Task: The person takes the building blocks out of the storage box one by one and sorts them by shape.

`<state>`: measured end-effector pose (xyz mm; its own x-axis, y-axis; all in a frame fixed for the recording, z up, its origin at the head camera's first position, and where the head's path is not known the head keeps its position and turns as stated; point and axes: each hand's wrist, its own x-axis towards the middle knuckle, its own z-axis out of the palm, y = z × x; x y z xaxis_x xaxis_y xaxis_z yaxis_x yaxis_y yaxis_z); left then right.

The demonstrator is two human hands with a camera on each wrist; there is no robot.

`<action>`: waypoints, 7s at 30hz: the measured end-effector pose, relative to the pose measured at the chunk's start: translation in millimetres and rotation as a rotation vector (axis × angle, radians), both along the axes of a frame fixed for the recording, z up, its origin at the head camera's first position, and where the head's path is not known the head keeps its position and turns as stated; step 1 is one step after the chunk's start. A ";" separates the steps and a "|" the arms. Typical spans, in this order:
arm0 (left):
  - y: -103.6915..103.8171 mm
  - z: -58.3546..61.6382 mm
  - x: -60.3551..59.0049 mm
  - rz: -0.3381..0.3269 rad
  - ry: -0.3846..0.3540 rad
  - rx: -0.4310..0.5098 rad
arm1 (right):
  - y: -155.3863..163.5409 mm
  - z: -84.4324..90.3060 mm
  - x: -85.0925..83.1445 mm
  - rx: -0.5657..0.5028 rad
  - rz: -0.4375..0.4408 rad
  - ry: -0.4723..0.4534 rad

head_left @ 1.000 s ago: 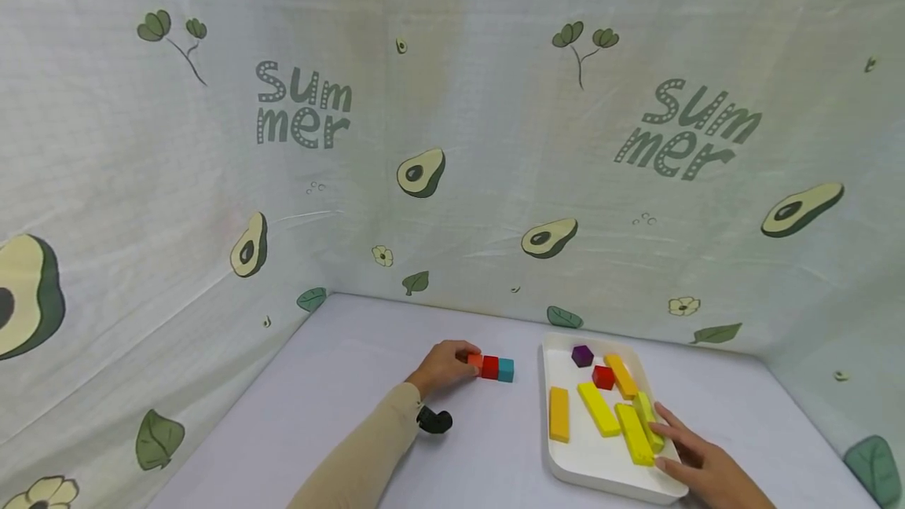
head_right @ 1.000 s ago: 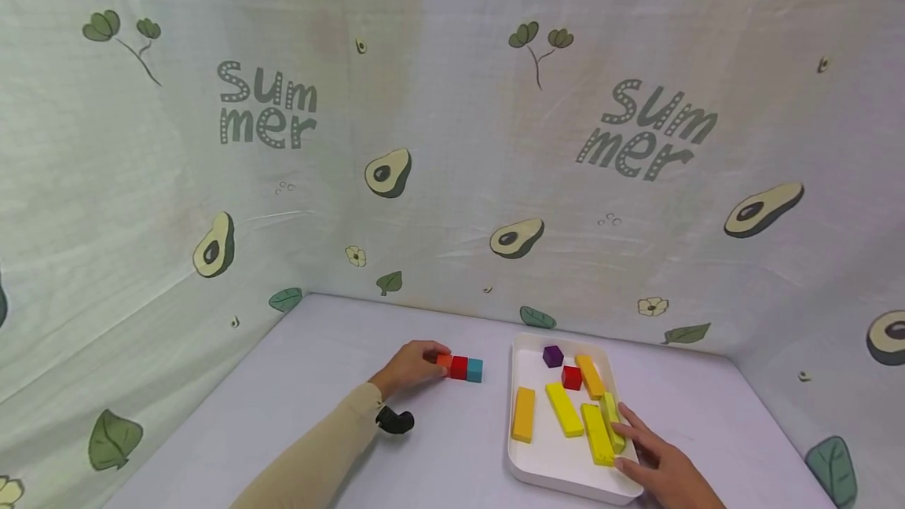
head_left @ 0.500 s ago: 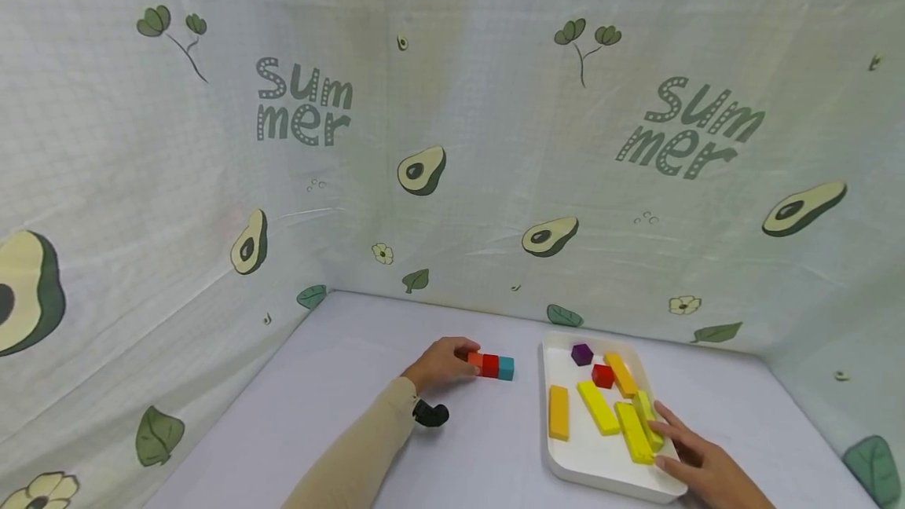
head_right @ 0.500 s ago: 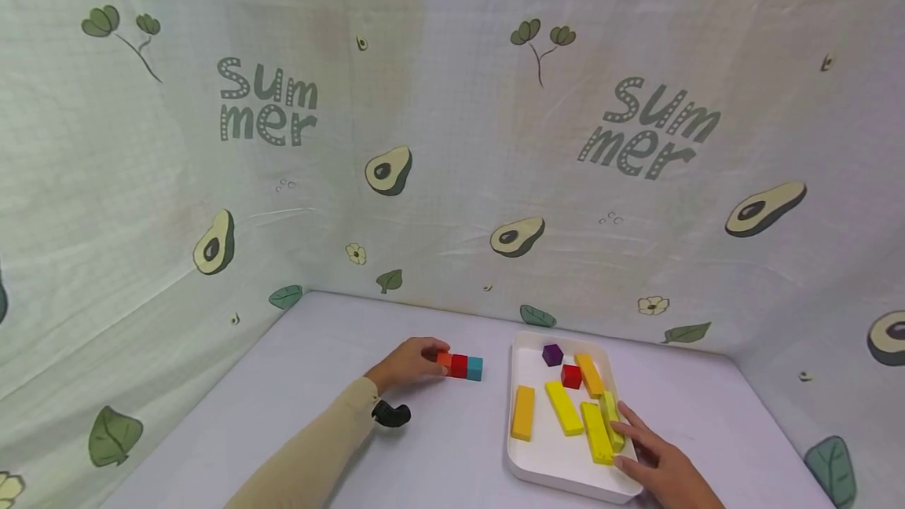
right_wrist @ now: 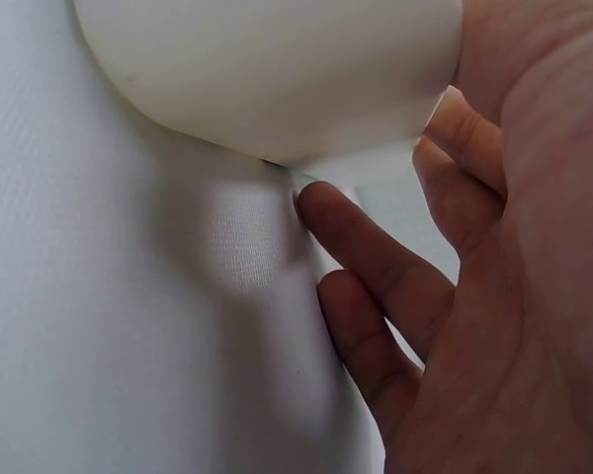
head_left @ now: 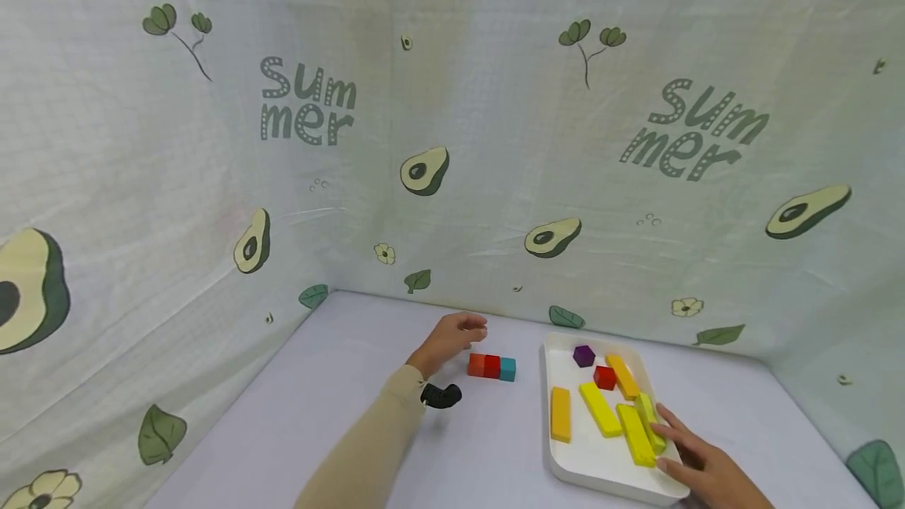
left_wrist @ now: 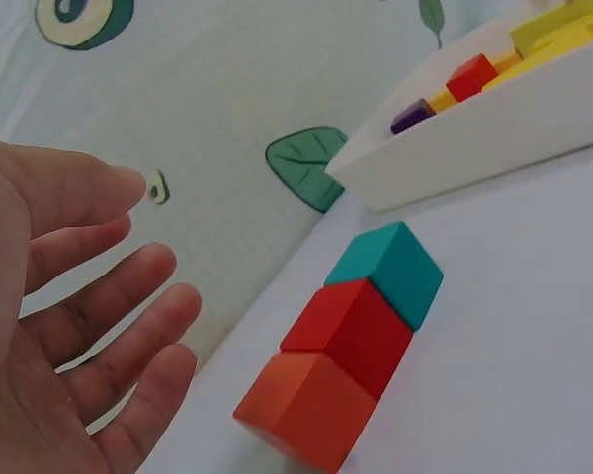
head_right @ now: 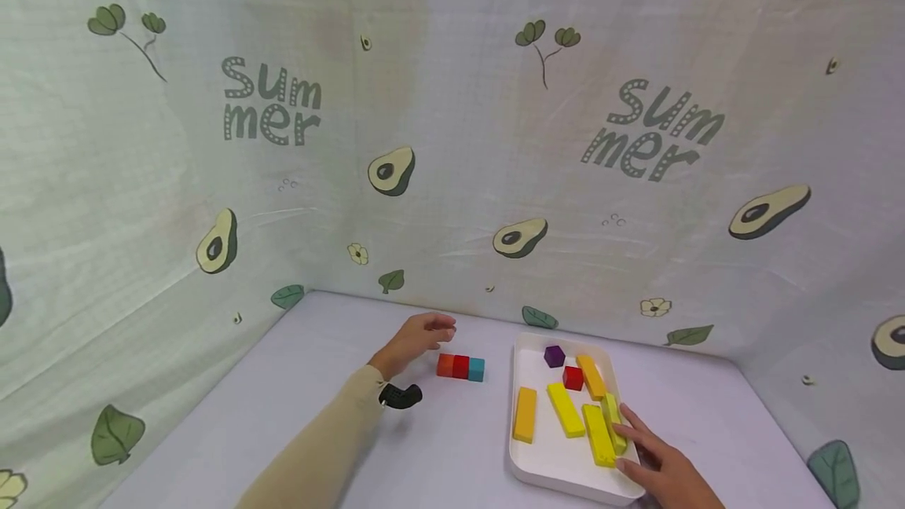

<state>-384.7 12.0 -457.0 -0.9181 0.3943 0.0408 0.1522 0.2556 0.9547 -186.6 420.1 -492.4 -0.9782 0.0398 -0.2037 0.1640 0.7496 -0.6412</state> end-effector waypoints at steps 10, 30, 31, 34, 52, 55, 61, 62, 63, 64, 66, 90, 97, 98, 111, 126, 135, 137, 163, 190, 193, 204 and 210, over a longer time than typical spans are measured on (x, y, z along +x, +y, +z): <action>56.6 13.9 18.9 -0.017 -0.037 0.052 | -4.0 3.7 1.0 0.004 -0.007 0.007; 130.4 17.4 54.7 -0.023 -0.076 0.025 | -1.7 0.7 3.9 -0.008 -0.023 0.021; 133.3 16.8 55.0 -0.027 -0.073 0.028 | -1.3 0.5 3.7 -0.003 -0.022 0.023; 142.2 15.8 57.0 -0.041 -0.068 0.023 | -0.3 0.2 4.1 0.010 -0.026 0.024; 175.5 12.5 59.3 -0.061 0.003 -0.137 | -0.8 3.4 3.4 0.016 -0.023 0.037; 179.8 9.0 57.3 -0.072 0.027 -0.165 | -1.3 1.7 3.3 0.002 -0.032 0.032; 188.1 1.9 58.5 -0.061 0.045 -0.227 | -3.9 1.8 5.7 -0.011 -0.022 0.036; 189.6 2.0 59.1 -0.061 0.042 -0.236 | -3.8 2.6 6.0 -0.008 -0.022 0.038; 191.3 1.9 59.5 -0.059 0.039 -0.248 | -3.8 3.3 6.2 -0.009 -0.023 0.038; 192.9 1.7 59.8 -0.056 0.037 -0.262 | -3.9 3.9 6.3 -0.009 -0.024 0.038; 196.2 0.7 59.7 -0.047 0.037 -0.295 | -4.0 4.5 6.1 -0.008 -0.022 0.042; 216.0 -11.2 67.1 0.066 0.120 -0.485 | -5.8 -0.9 7.9 -0.020 -0.032 0.053; 213.5 -8.2 69.3 0.098 0.148 -0.505 | -6.1 0.4 7.2 -0.010 -0.017 0.053; 214.2 -8.2 69.4 0.106 0.156 -0.505 | -6.5 1.3 7.3 -0.011 -0.021 0.050; 219.3 -18.7 65.9 0.186 0.179 -0.506 | -10.0 3.9 4.4 0.005 0.006 0.064; 211.7 -5.0 67.6 0.175 0.115 -0.294 | -5.9 2.0 6.1 0.000 0.004 0.050; 190.2 12.1 71.5 0.140 0.196 -0.313 | -6.1 -0.3 7.0 -0.015 -0.017 0.029; 186.8 13.5 73.6 0.121 0.211 -0.328 | -6.9 -0.2 7.3 -0.017 -0.023 0.023; 138.5 9.0 61.7 0.104 0.341 -0.043 | -4.4 2.4 6.2 0.006 -0.007 0.030; 60.2 17.9 25.9 -0.027 0.286 0.012 | -1.3 2.6 0.9 0.009 -0.007 0.018; 46.3 19.9 20.1 -0.035 0.249 -0.014 | -0.2 6.9 0.6 0.006 -0.001 0.010; -1.9 11.6 9.5 -0.019 0.211 -0.065 | -6.6 4.4 0.0 -0.031 -0.013 -0.001; -19.1 0.1 5.5 0.024 0.262 -0.119 | -5.5 4.0 0.8 0.006 -0.011 0.011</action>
